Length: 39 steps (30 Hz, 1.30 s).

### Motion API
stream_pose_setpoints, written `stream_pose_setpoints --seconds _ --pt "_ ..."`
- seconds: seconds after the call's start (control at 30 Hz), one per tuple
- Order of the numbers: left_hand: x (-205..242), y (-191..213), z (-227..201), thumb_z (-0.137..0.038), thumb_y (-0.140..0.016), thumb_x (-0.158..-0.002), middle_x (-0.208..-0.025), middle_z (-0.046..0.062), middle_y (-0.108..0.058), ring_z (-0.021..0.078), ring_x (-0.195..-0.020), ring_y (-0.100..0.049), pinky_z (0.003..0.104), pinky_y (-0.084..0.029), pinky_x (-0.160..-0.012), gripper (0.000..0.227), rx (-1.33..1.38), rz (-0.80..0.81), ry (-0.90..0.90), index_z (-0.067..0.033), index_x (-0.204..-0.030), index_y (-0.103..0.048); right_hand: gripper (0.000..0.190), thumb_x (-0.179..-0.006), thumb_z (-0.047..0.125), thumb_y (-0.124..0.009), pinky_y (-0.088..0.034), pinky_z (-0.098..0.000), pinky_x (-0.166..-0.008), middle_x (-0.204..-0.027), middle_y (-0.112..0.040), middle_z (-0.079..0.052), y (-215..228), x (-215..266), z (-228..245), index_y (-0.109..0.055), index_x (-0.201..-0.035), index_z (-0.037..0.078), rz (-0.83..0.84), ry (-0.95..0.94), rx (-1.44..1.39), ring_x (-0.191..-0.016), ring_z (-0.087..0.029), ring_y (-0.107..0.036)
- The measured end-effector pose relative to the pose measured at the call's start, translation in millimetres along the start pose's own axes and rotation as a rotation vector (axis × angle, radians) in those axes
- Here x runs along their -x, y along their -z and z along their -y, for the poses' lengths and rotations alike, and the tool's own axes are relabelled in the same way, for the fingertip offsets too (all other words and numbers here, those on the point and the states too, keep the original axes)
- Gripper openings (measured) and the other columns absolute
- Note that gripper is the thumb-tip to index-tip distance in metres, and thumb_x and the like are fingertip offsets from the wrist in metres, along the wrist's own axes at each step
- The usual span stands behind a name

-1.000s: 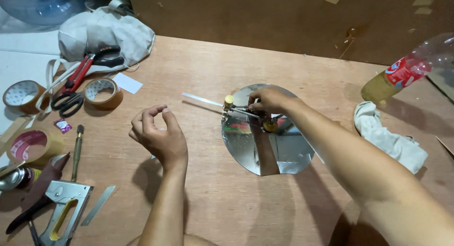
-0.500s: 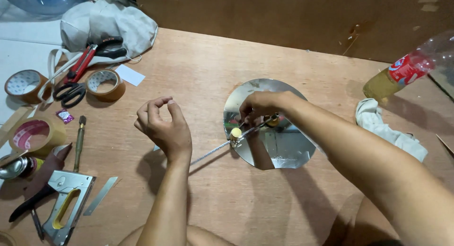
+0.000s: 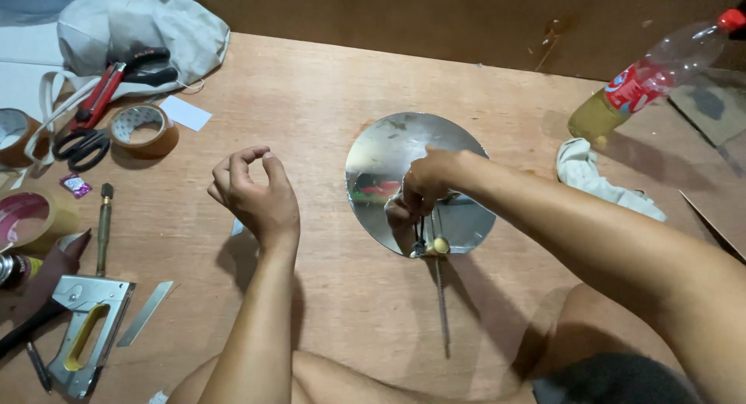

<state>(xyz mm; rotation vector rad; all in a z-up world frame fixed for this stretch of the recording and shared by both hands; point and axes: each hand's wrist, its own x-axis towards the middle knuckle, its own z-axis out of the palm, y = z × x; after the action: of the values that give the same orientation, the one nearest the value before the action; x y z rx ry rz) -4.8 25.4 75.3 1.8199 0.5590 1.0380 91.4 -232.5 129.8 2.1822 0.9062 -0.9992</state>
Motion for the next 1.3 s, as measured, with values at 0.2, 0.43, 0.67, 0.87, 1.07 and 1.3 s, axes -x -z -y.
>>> stream_pose_setpoints --seconds 0.2,0.43,0.67,0.87,1.07,1.3 --pt "6 0 10 -0.020 -0.077 -0.093 -0.108 -0.002 -0.061 0.0266 -0.122 -0.062 0.047 -0.040 -0.118 0.007 -0.022 0.027 -0.041 -0.0212 -0.100 -0.075 0.017 -0.101 0.044 -0.075 -0.025 -0.0543 -0.134 -0.099 -0.086 0.011 -27 32 4 -0.087 -0.095 0.053 -0.201 -0.143 0.051 -0.113 -0.021 -0.080" --pt "12 -3 13 -0.017 -0.077 -0.094 -0.107 0.000 -0.064 0.0305 -0.119 -0.063 0.048 -0.043 -0.115 0.007 -0.008 0.046 -0.078 -0.0199 -0.100 -0.074 0.028 -0.105 0.031 -0.065 -0.062 -0.0540 -0.091 -0.081 -0.083 -0.014 -141 110 57 -0.087 -0.101 0.016 -0.476 -0.387 -0.360 -0.090 -0.037 -0.085" --pt "15 -4 22 -0.017 -0.079 -0.095 -0.107 -0.001 -0.064 0.0295 -0.115 -0.063 0.046 -0.043 -0.113 0.008 -0.050 0.092 -0.095 -0.0212 -0.101 -0.074 0.031 -0.106 0.032 -0.063 -0.067 -0.0633 -0.094 -0.105 -0.083 -0.030 -227 116 70 -0.080 -0.126 0.016 -0.400 -0.568 -0.752 -0.106 -0.053 -0.082" --pt "18 -7 29 -0.019 -0.079 -0.097 -0.105 -0.004 -0.064 0.0251 -0.107 -0.062 0.042 -0.045 -0.109 0.008 -0.063 0.109 -0.100 -0.0229 -0.101 -0.074 0.035 -0.106 0.031 -0.064 -0.067 -0.0626 -0.097 -0.115 -0.083 -0.031 -221 120 79 -0.078 -0.136 0.020 -0.380 -0.558 -0.837 -0.112 -0.052 -0.081" --pt "17 -10 29 -0.018 -0.078 -0.099 -0.106 -0.003 -0.065 0.0232 -0.099 -0.061 0.040 -0.049 -0.103 0.007 -0.036 0.170 -0.052 -0.0222 -0.103 -0.075 0.039 -0.108 0.029 -0.062 -0.066 -0.0612 -0.097 -0.121 -0.083 -0.028 -205 124 67 -0.077 -0.143 0.018 -0.390 -0.585 -0.892 -0.116 -0.049 -0.081" --pt "28 -13 18 -0.031 -0.065 -0.118 -0.102 0.015 -0.067 0.0295 -0.093 -0.073 0.041 -0.069 -0.057 0.033 0.190 0.720 0.246 -0.0083 -0.102 -0.083 0.040 -0.107 0.029 -0.059 -0.065 -0.0627 -0.100 -0.123 -0.084 -0.027 -187 140 62 -0.080 -0.140 0.017 -0.358 -0.659 -0.888 -0.118 -0.049 -0.080"
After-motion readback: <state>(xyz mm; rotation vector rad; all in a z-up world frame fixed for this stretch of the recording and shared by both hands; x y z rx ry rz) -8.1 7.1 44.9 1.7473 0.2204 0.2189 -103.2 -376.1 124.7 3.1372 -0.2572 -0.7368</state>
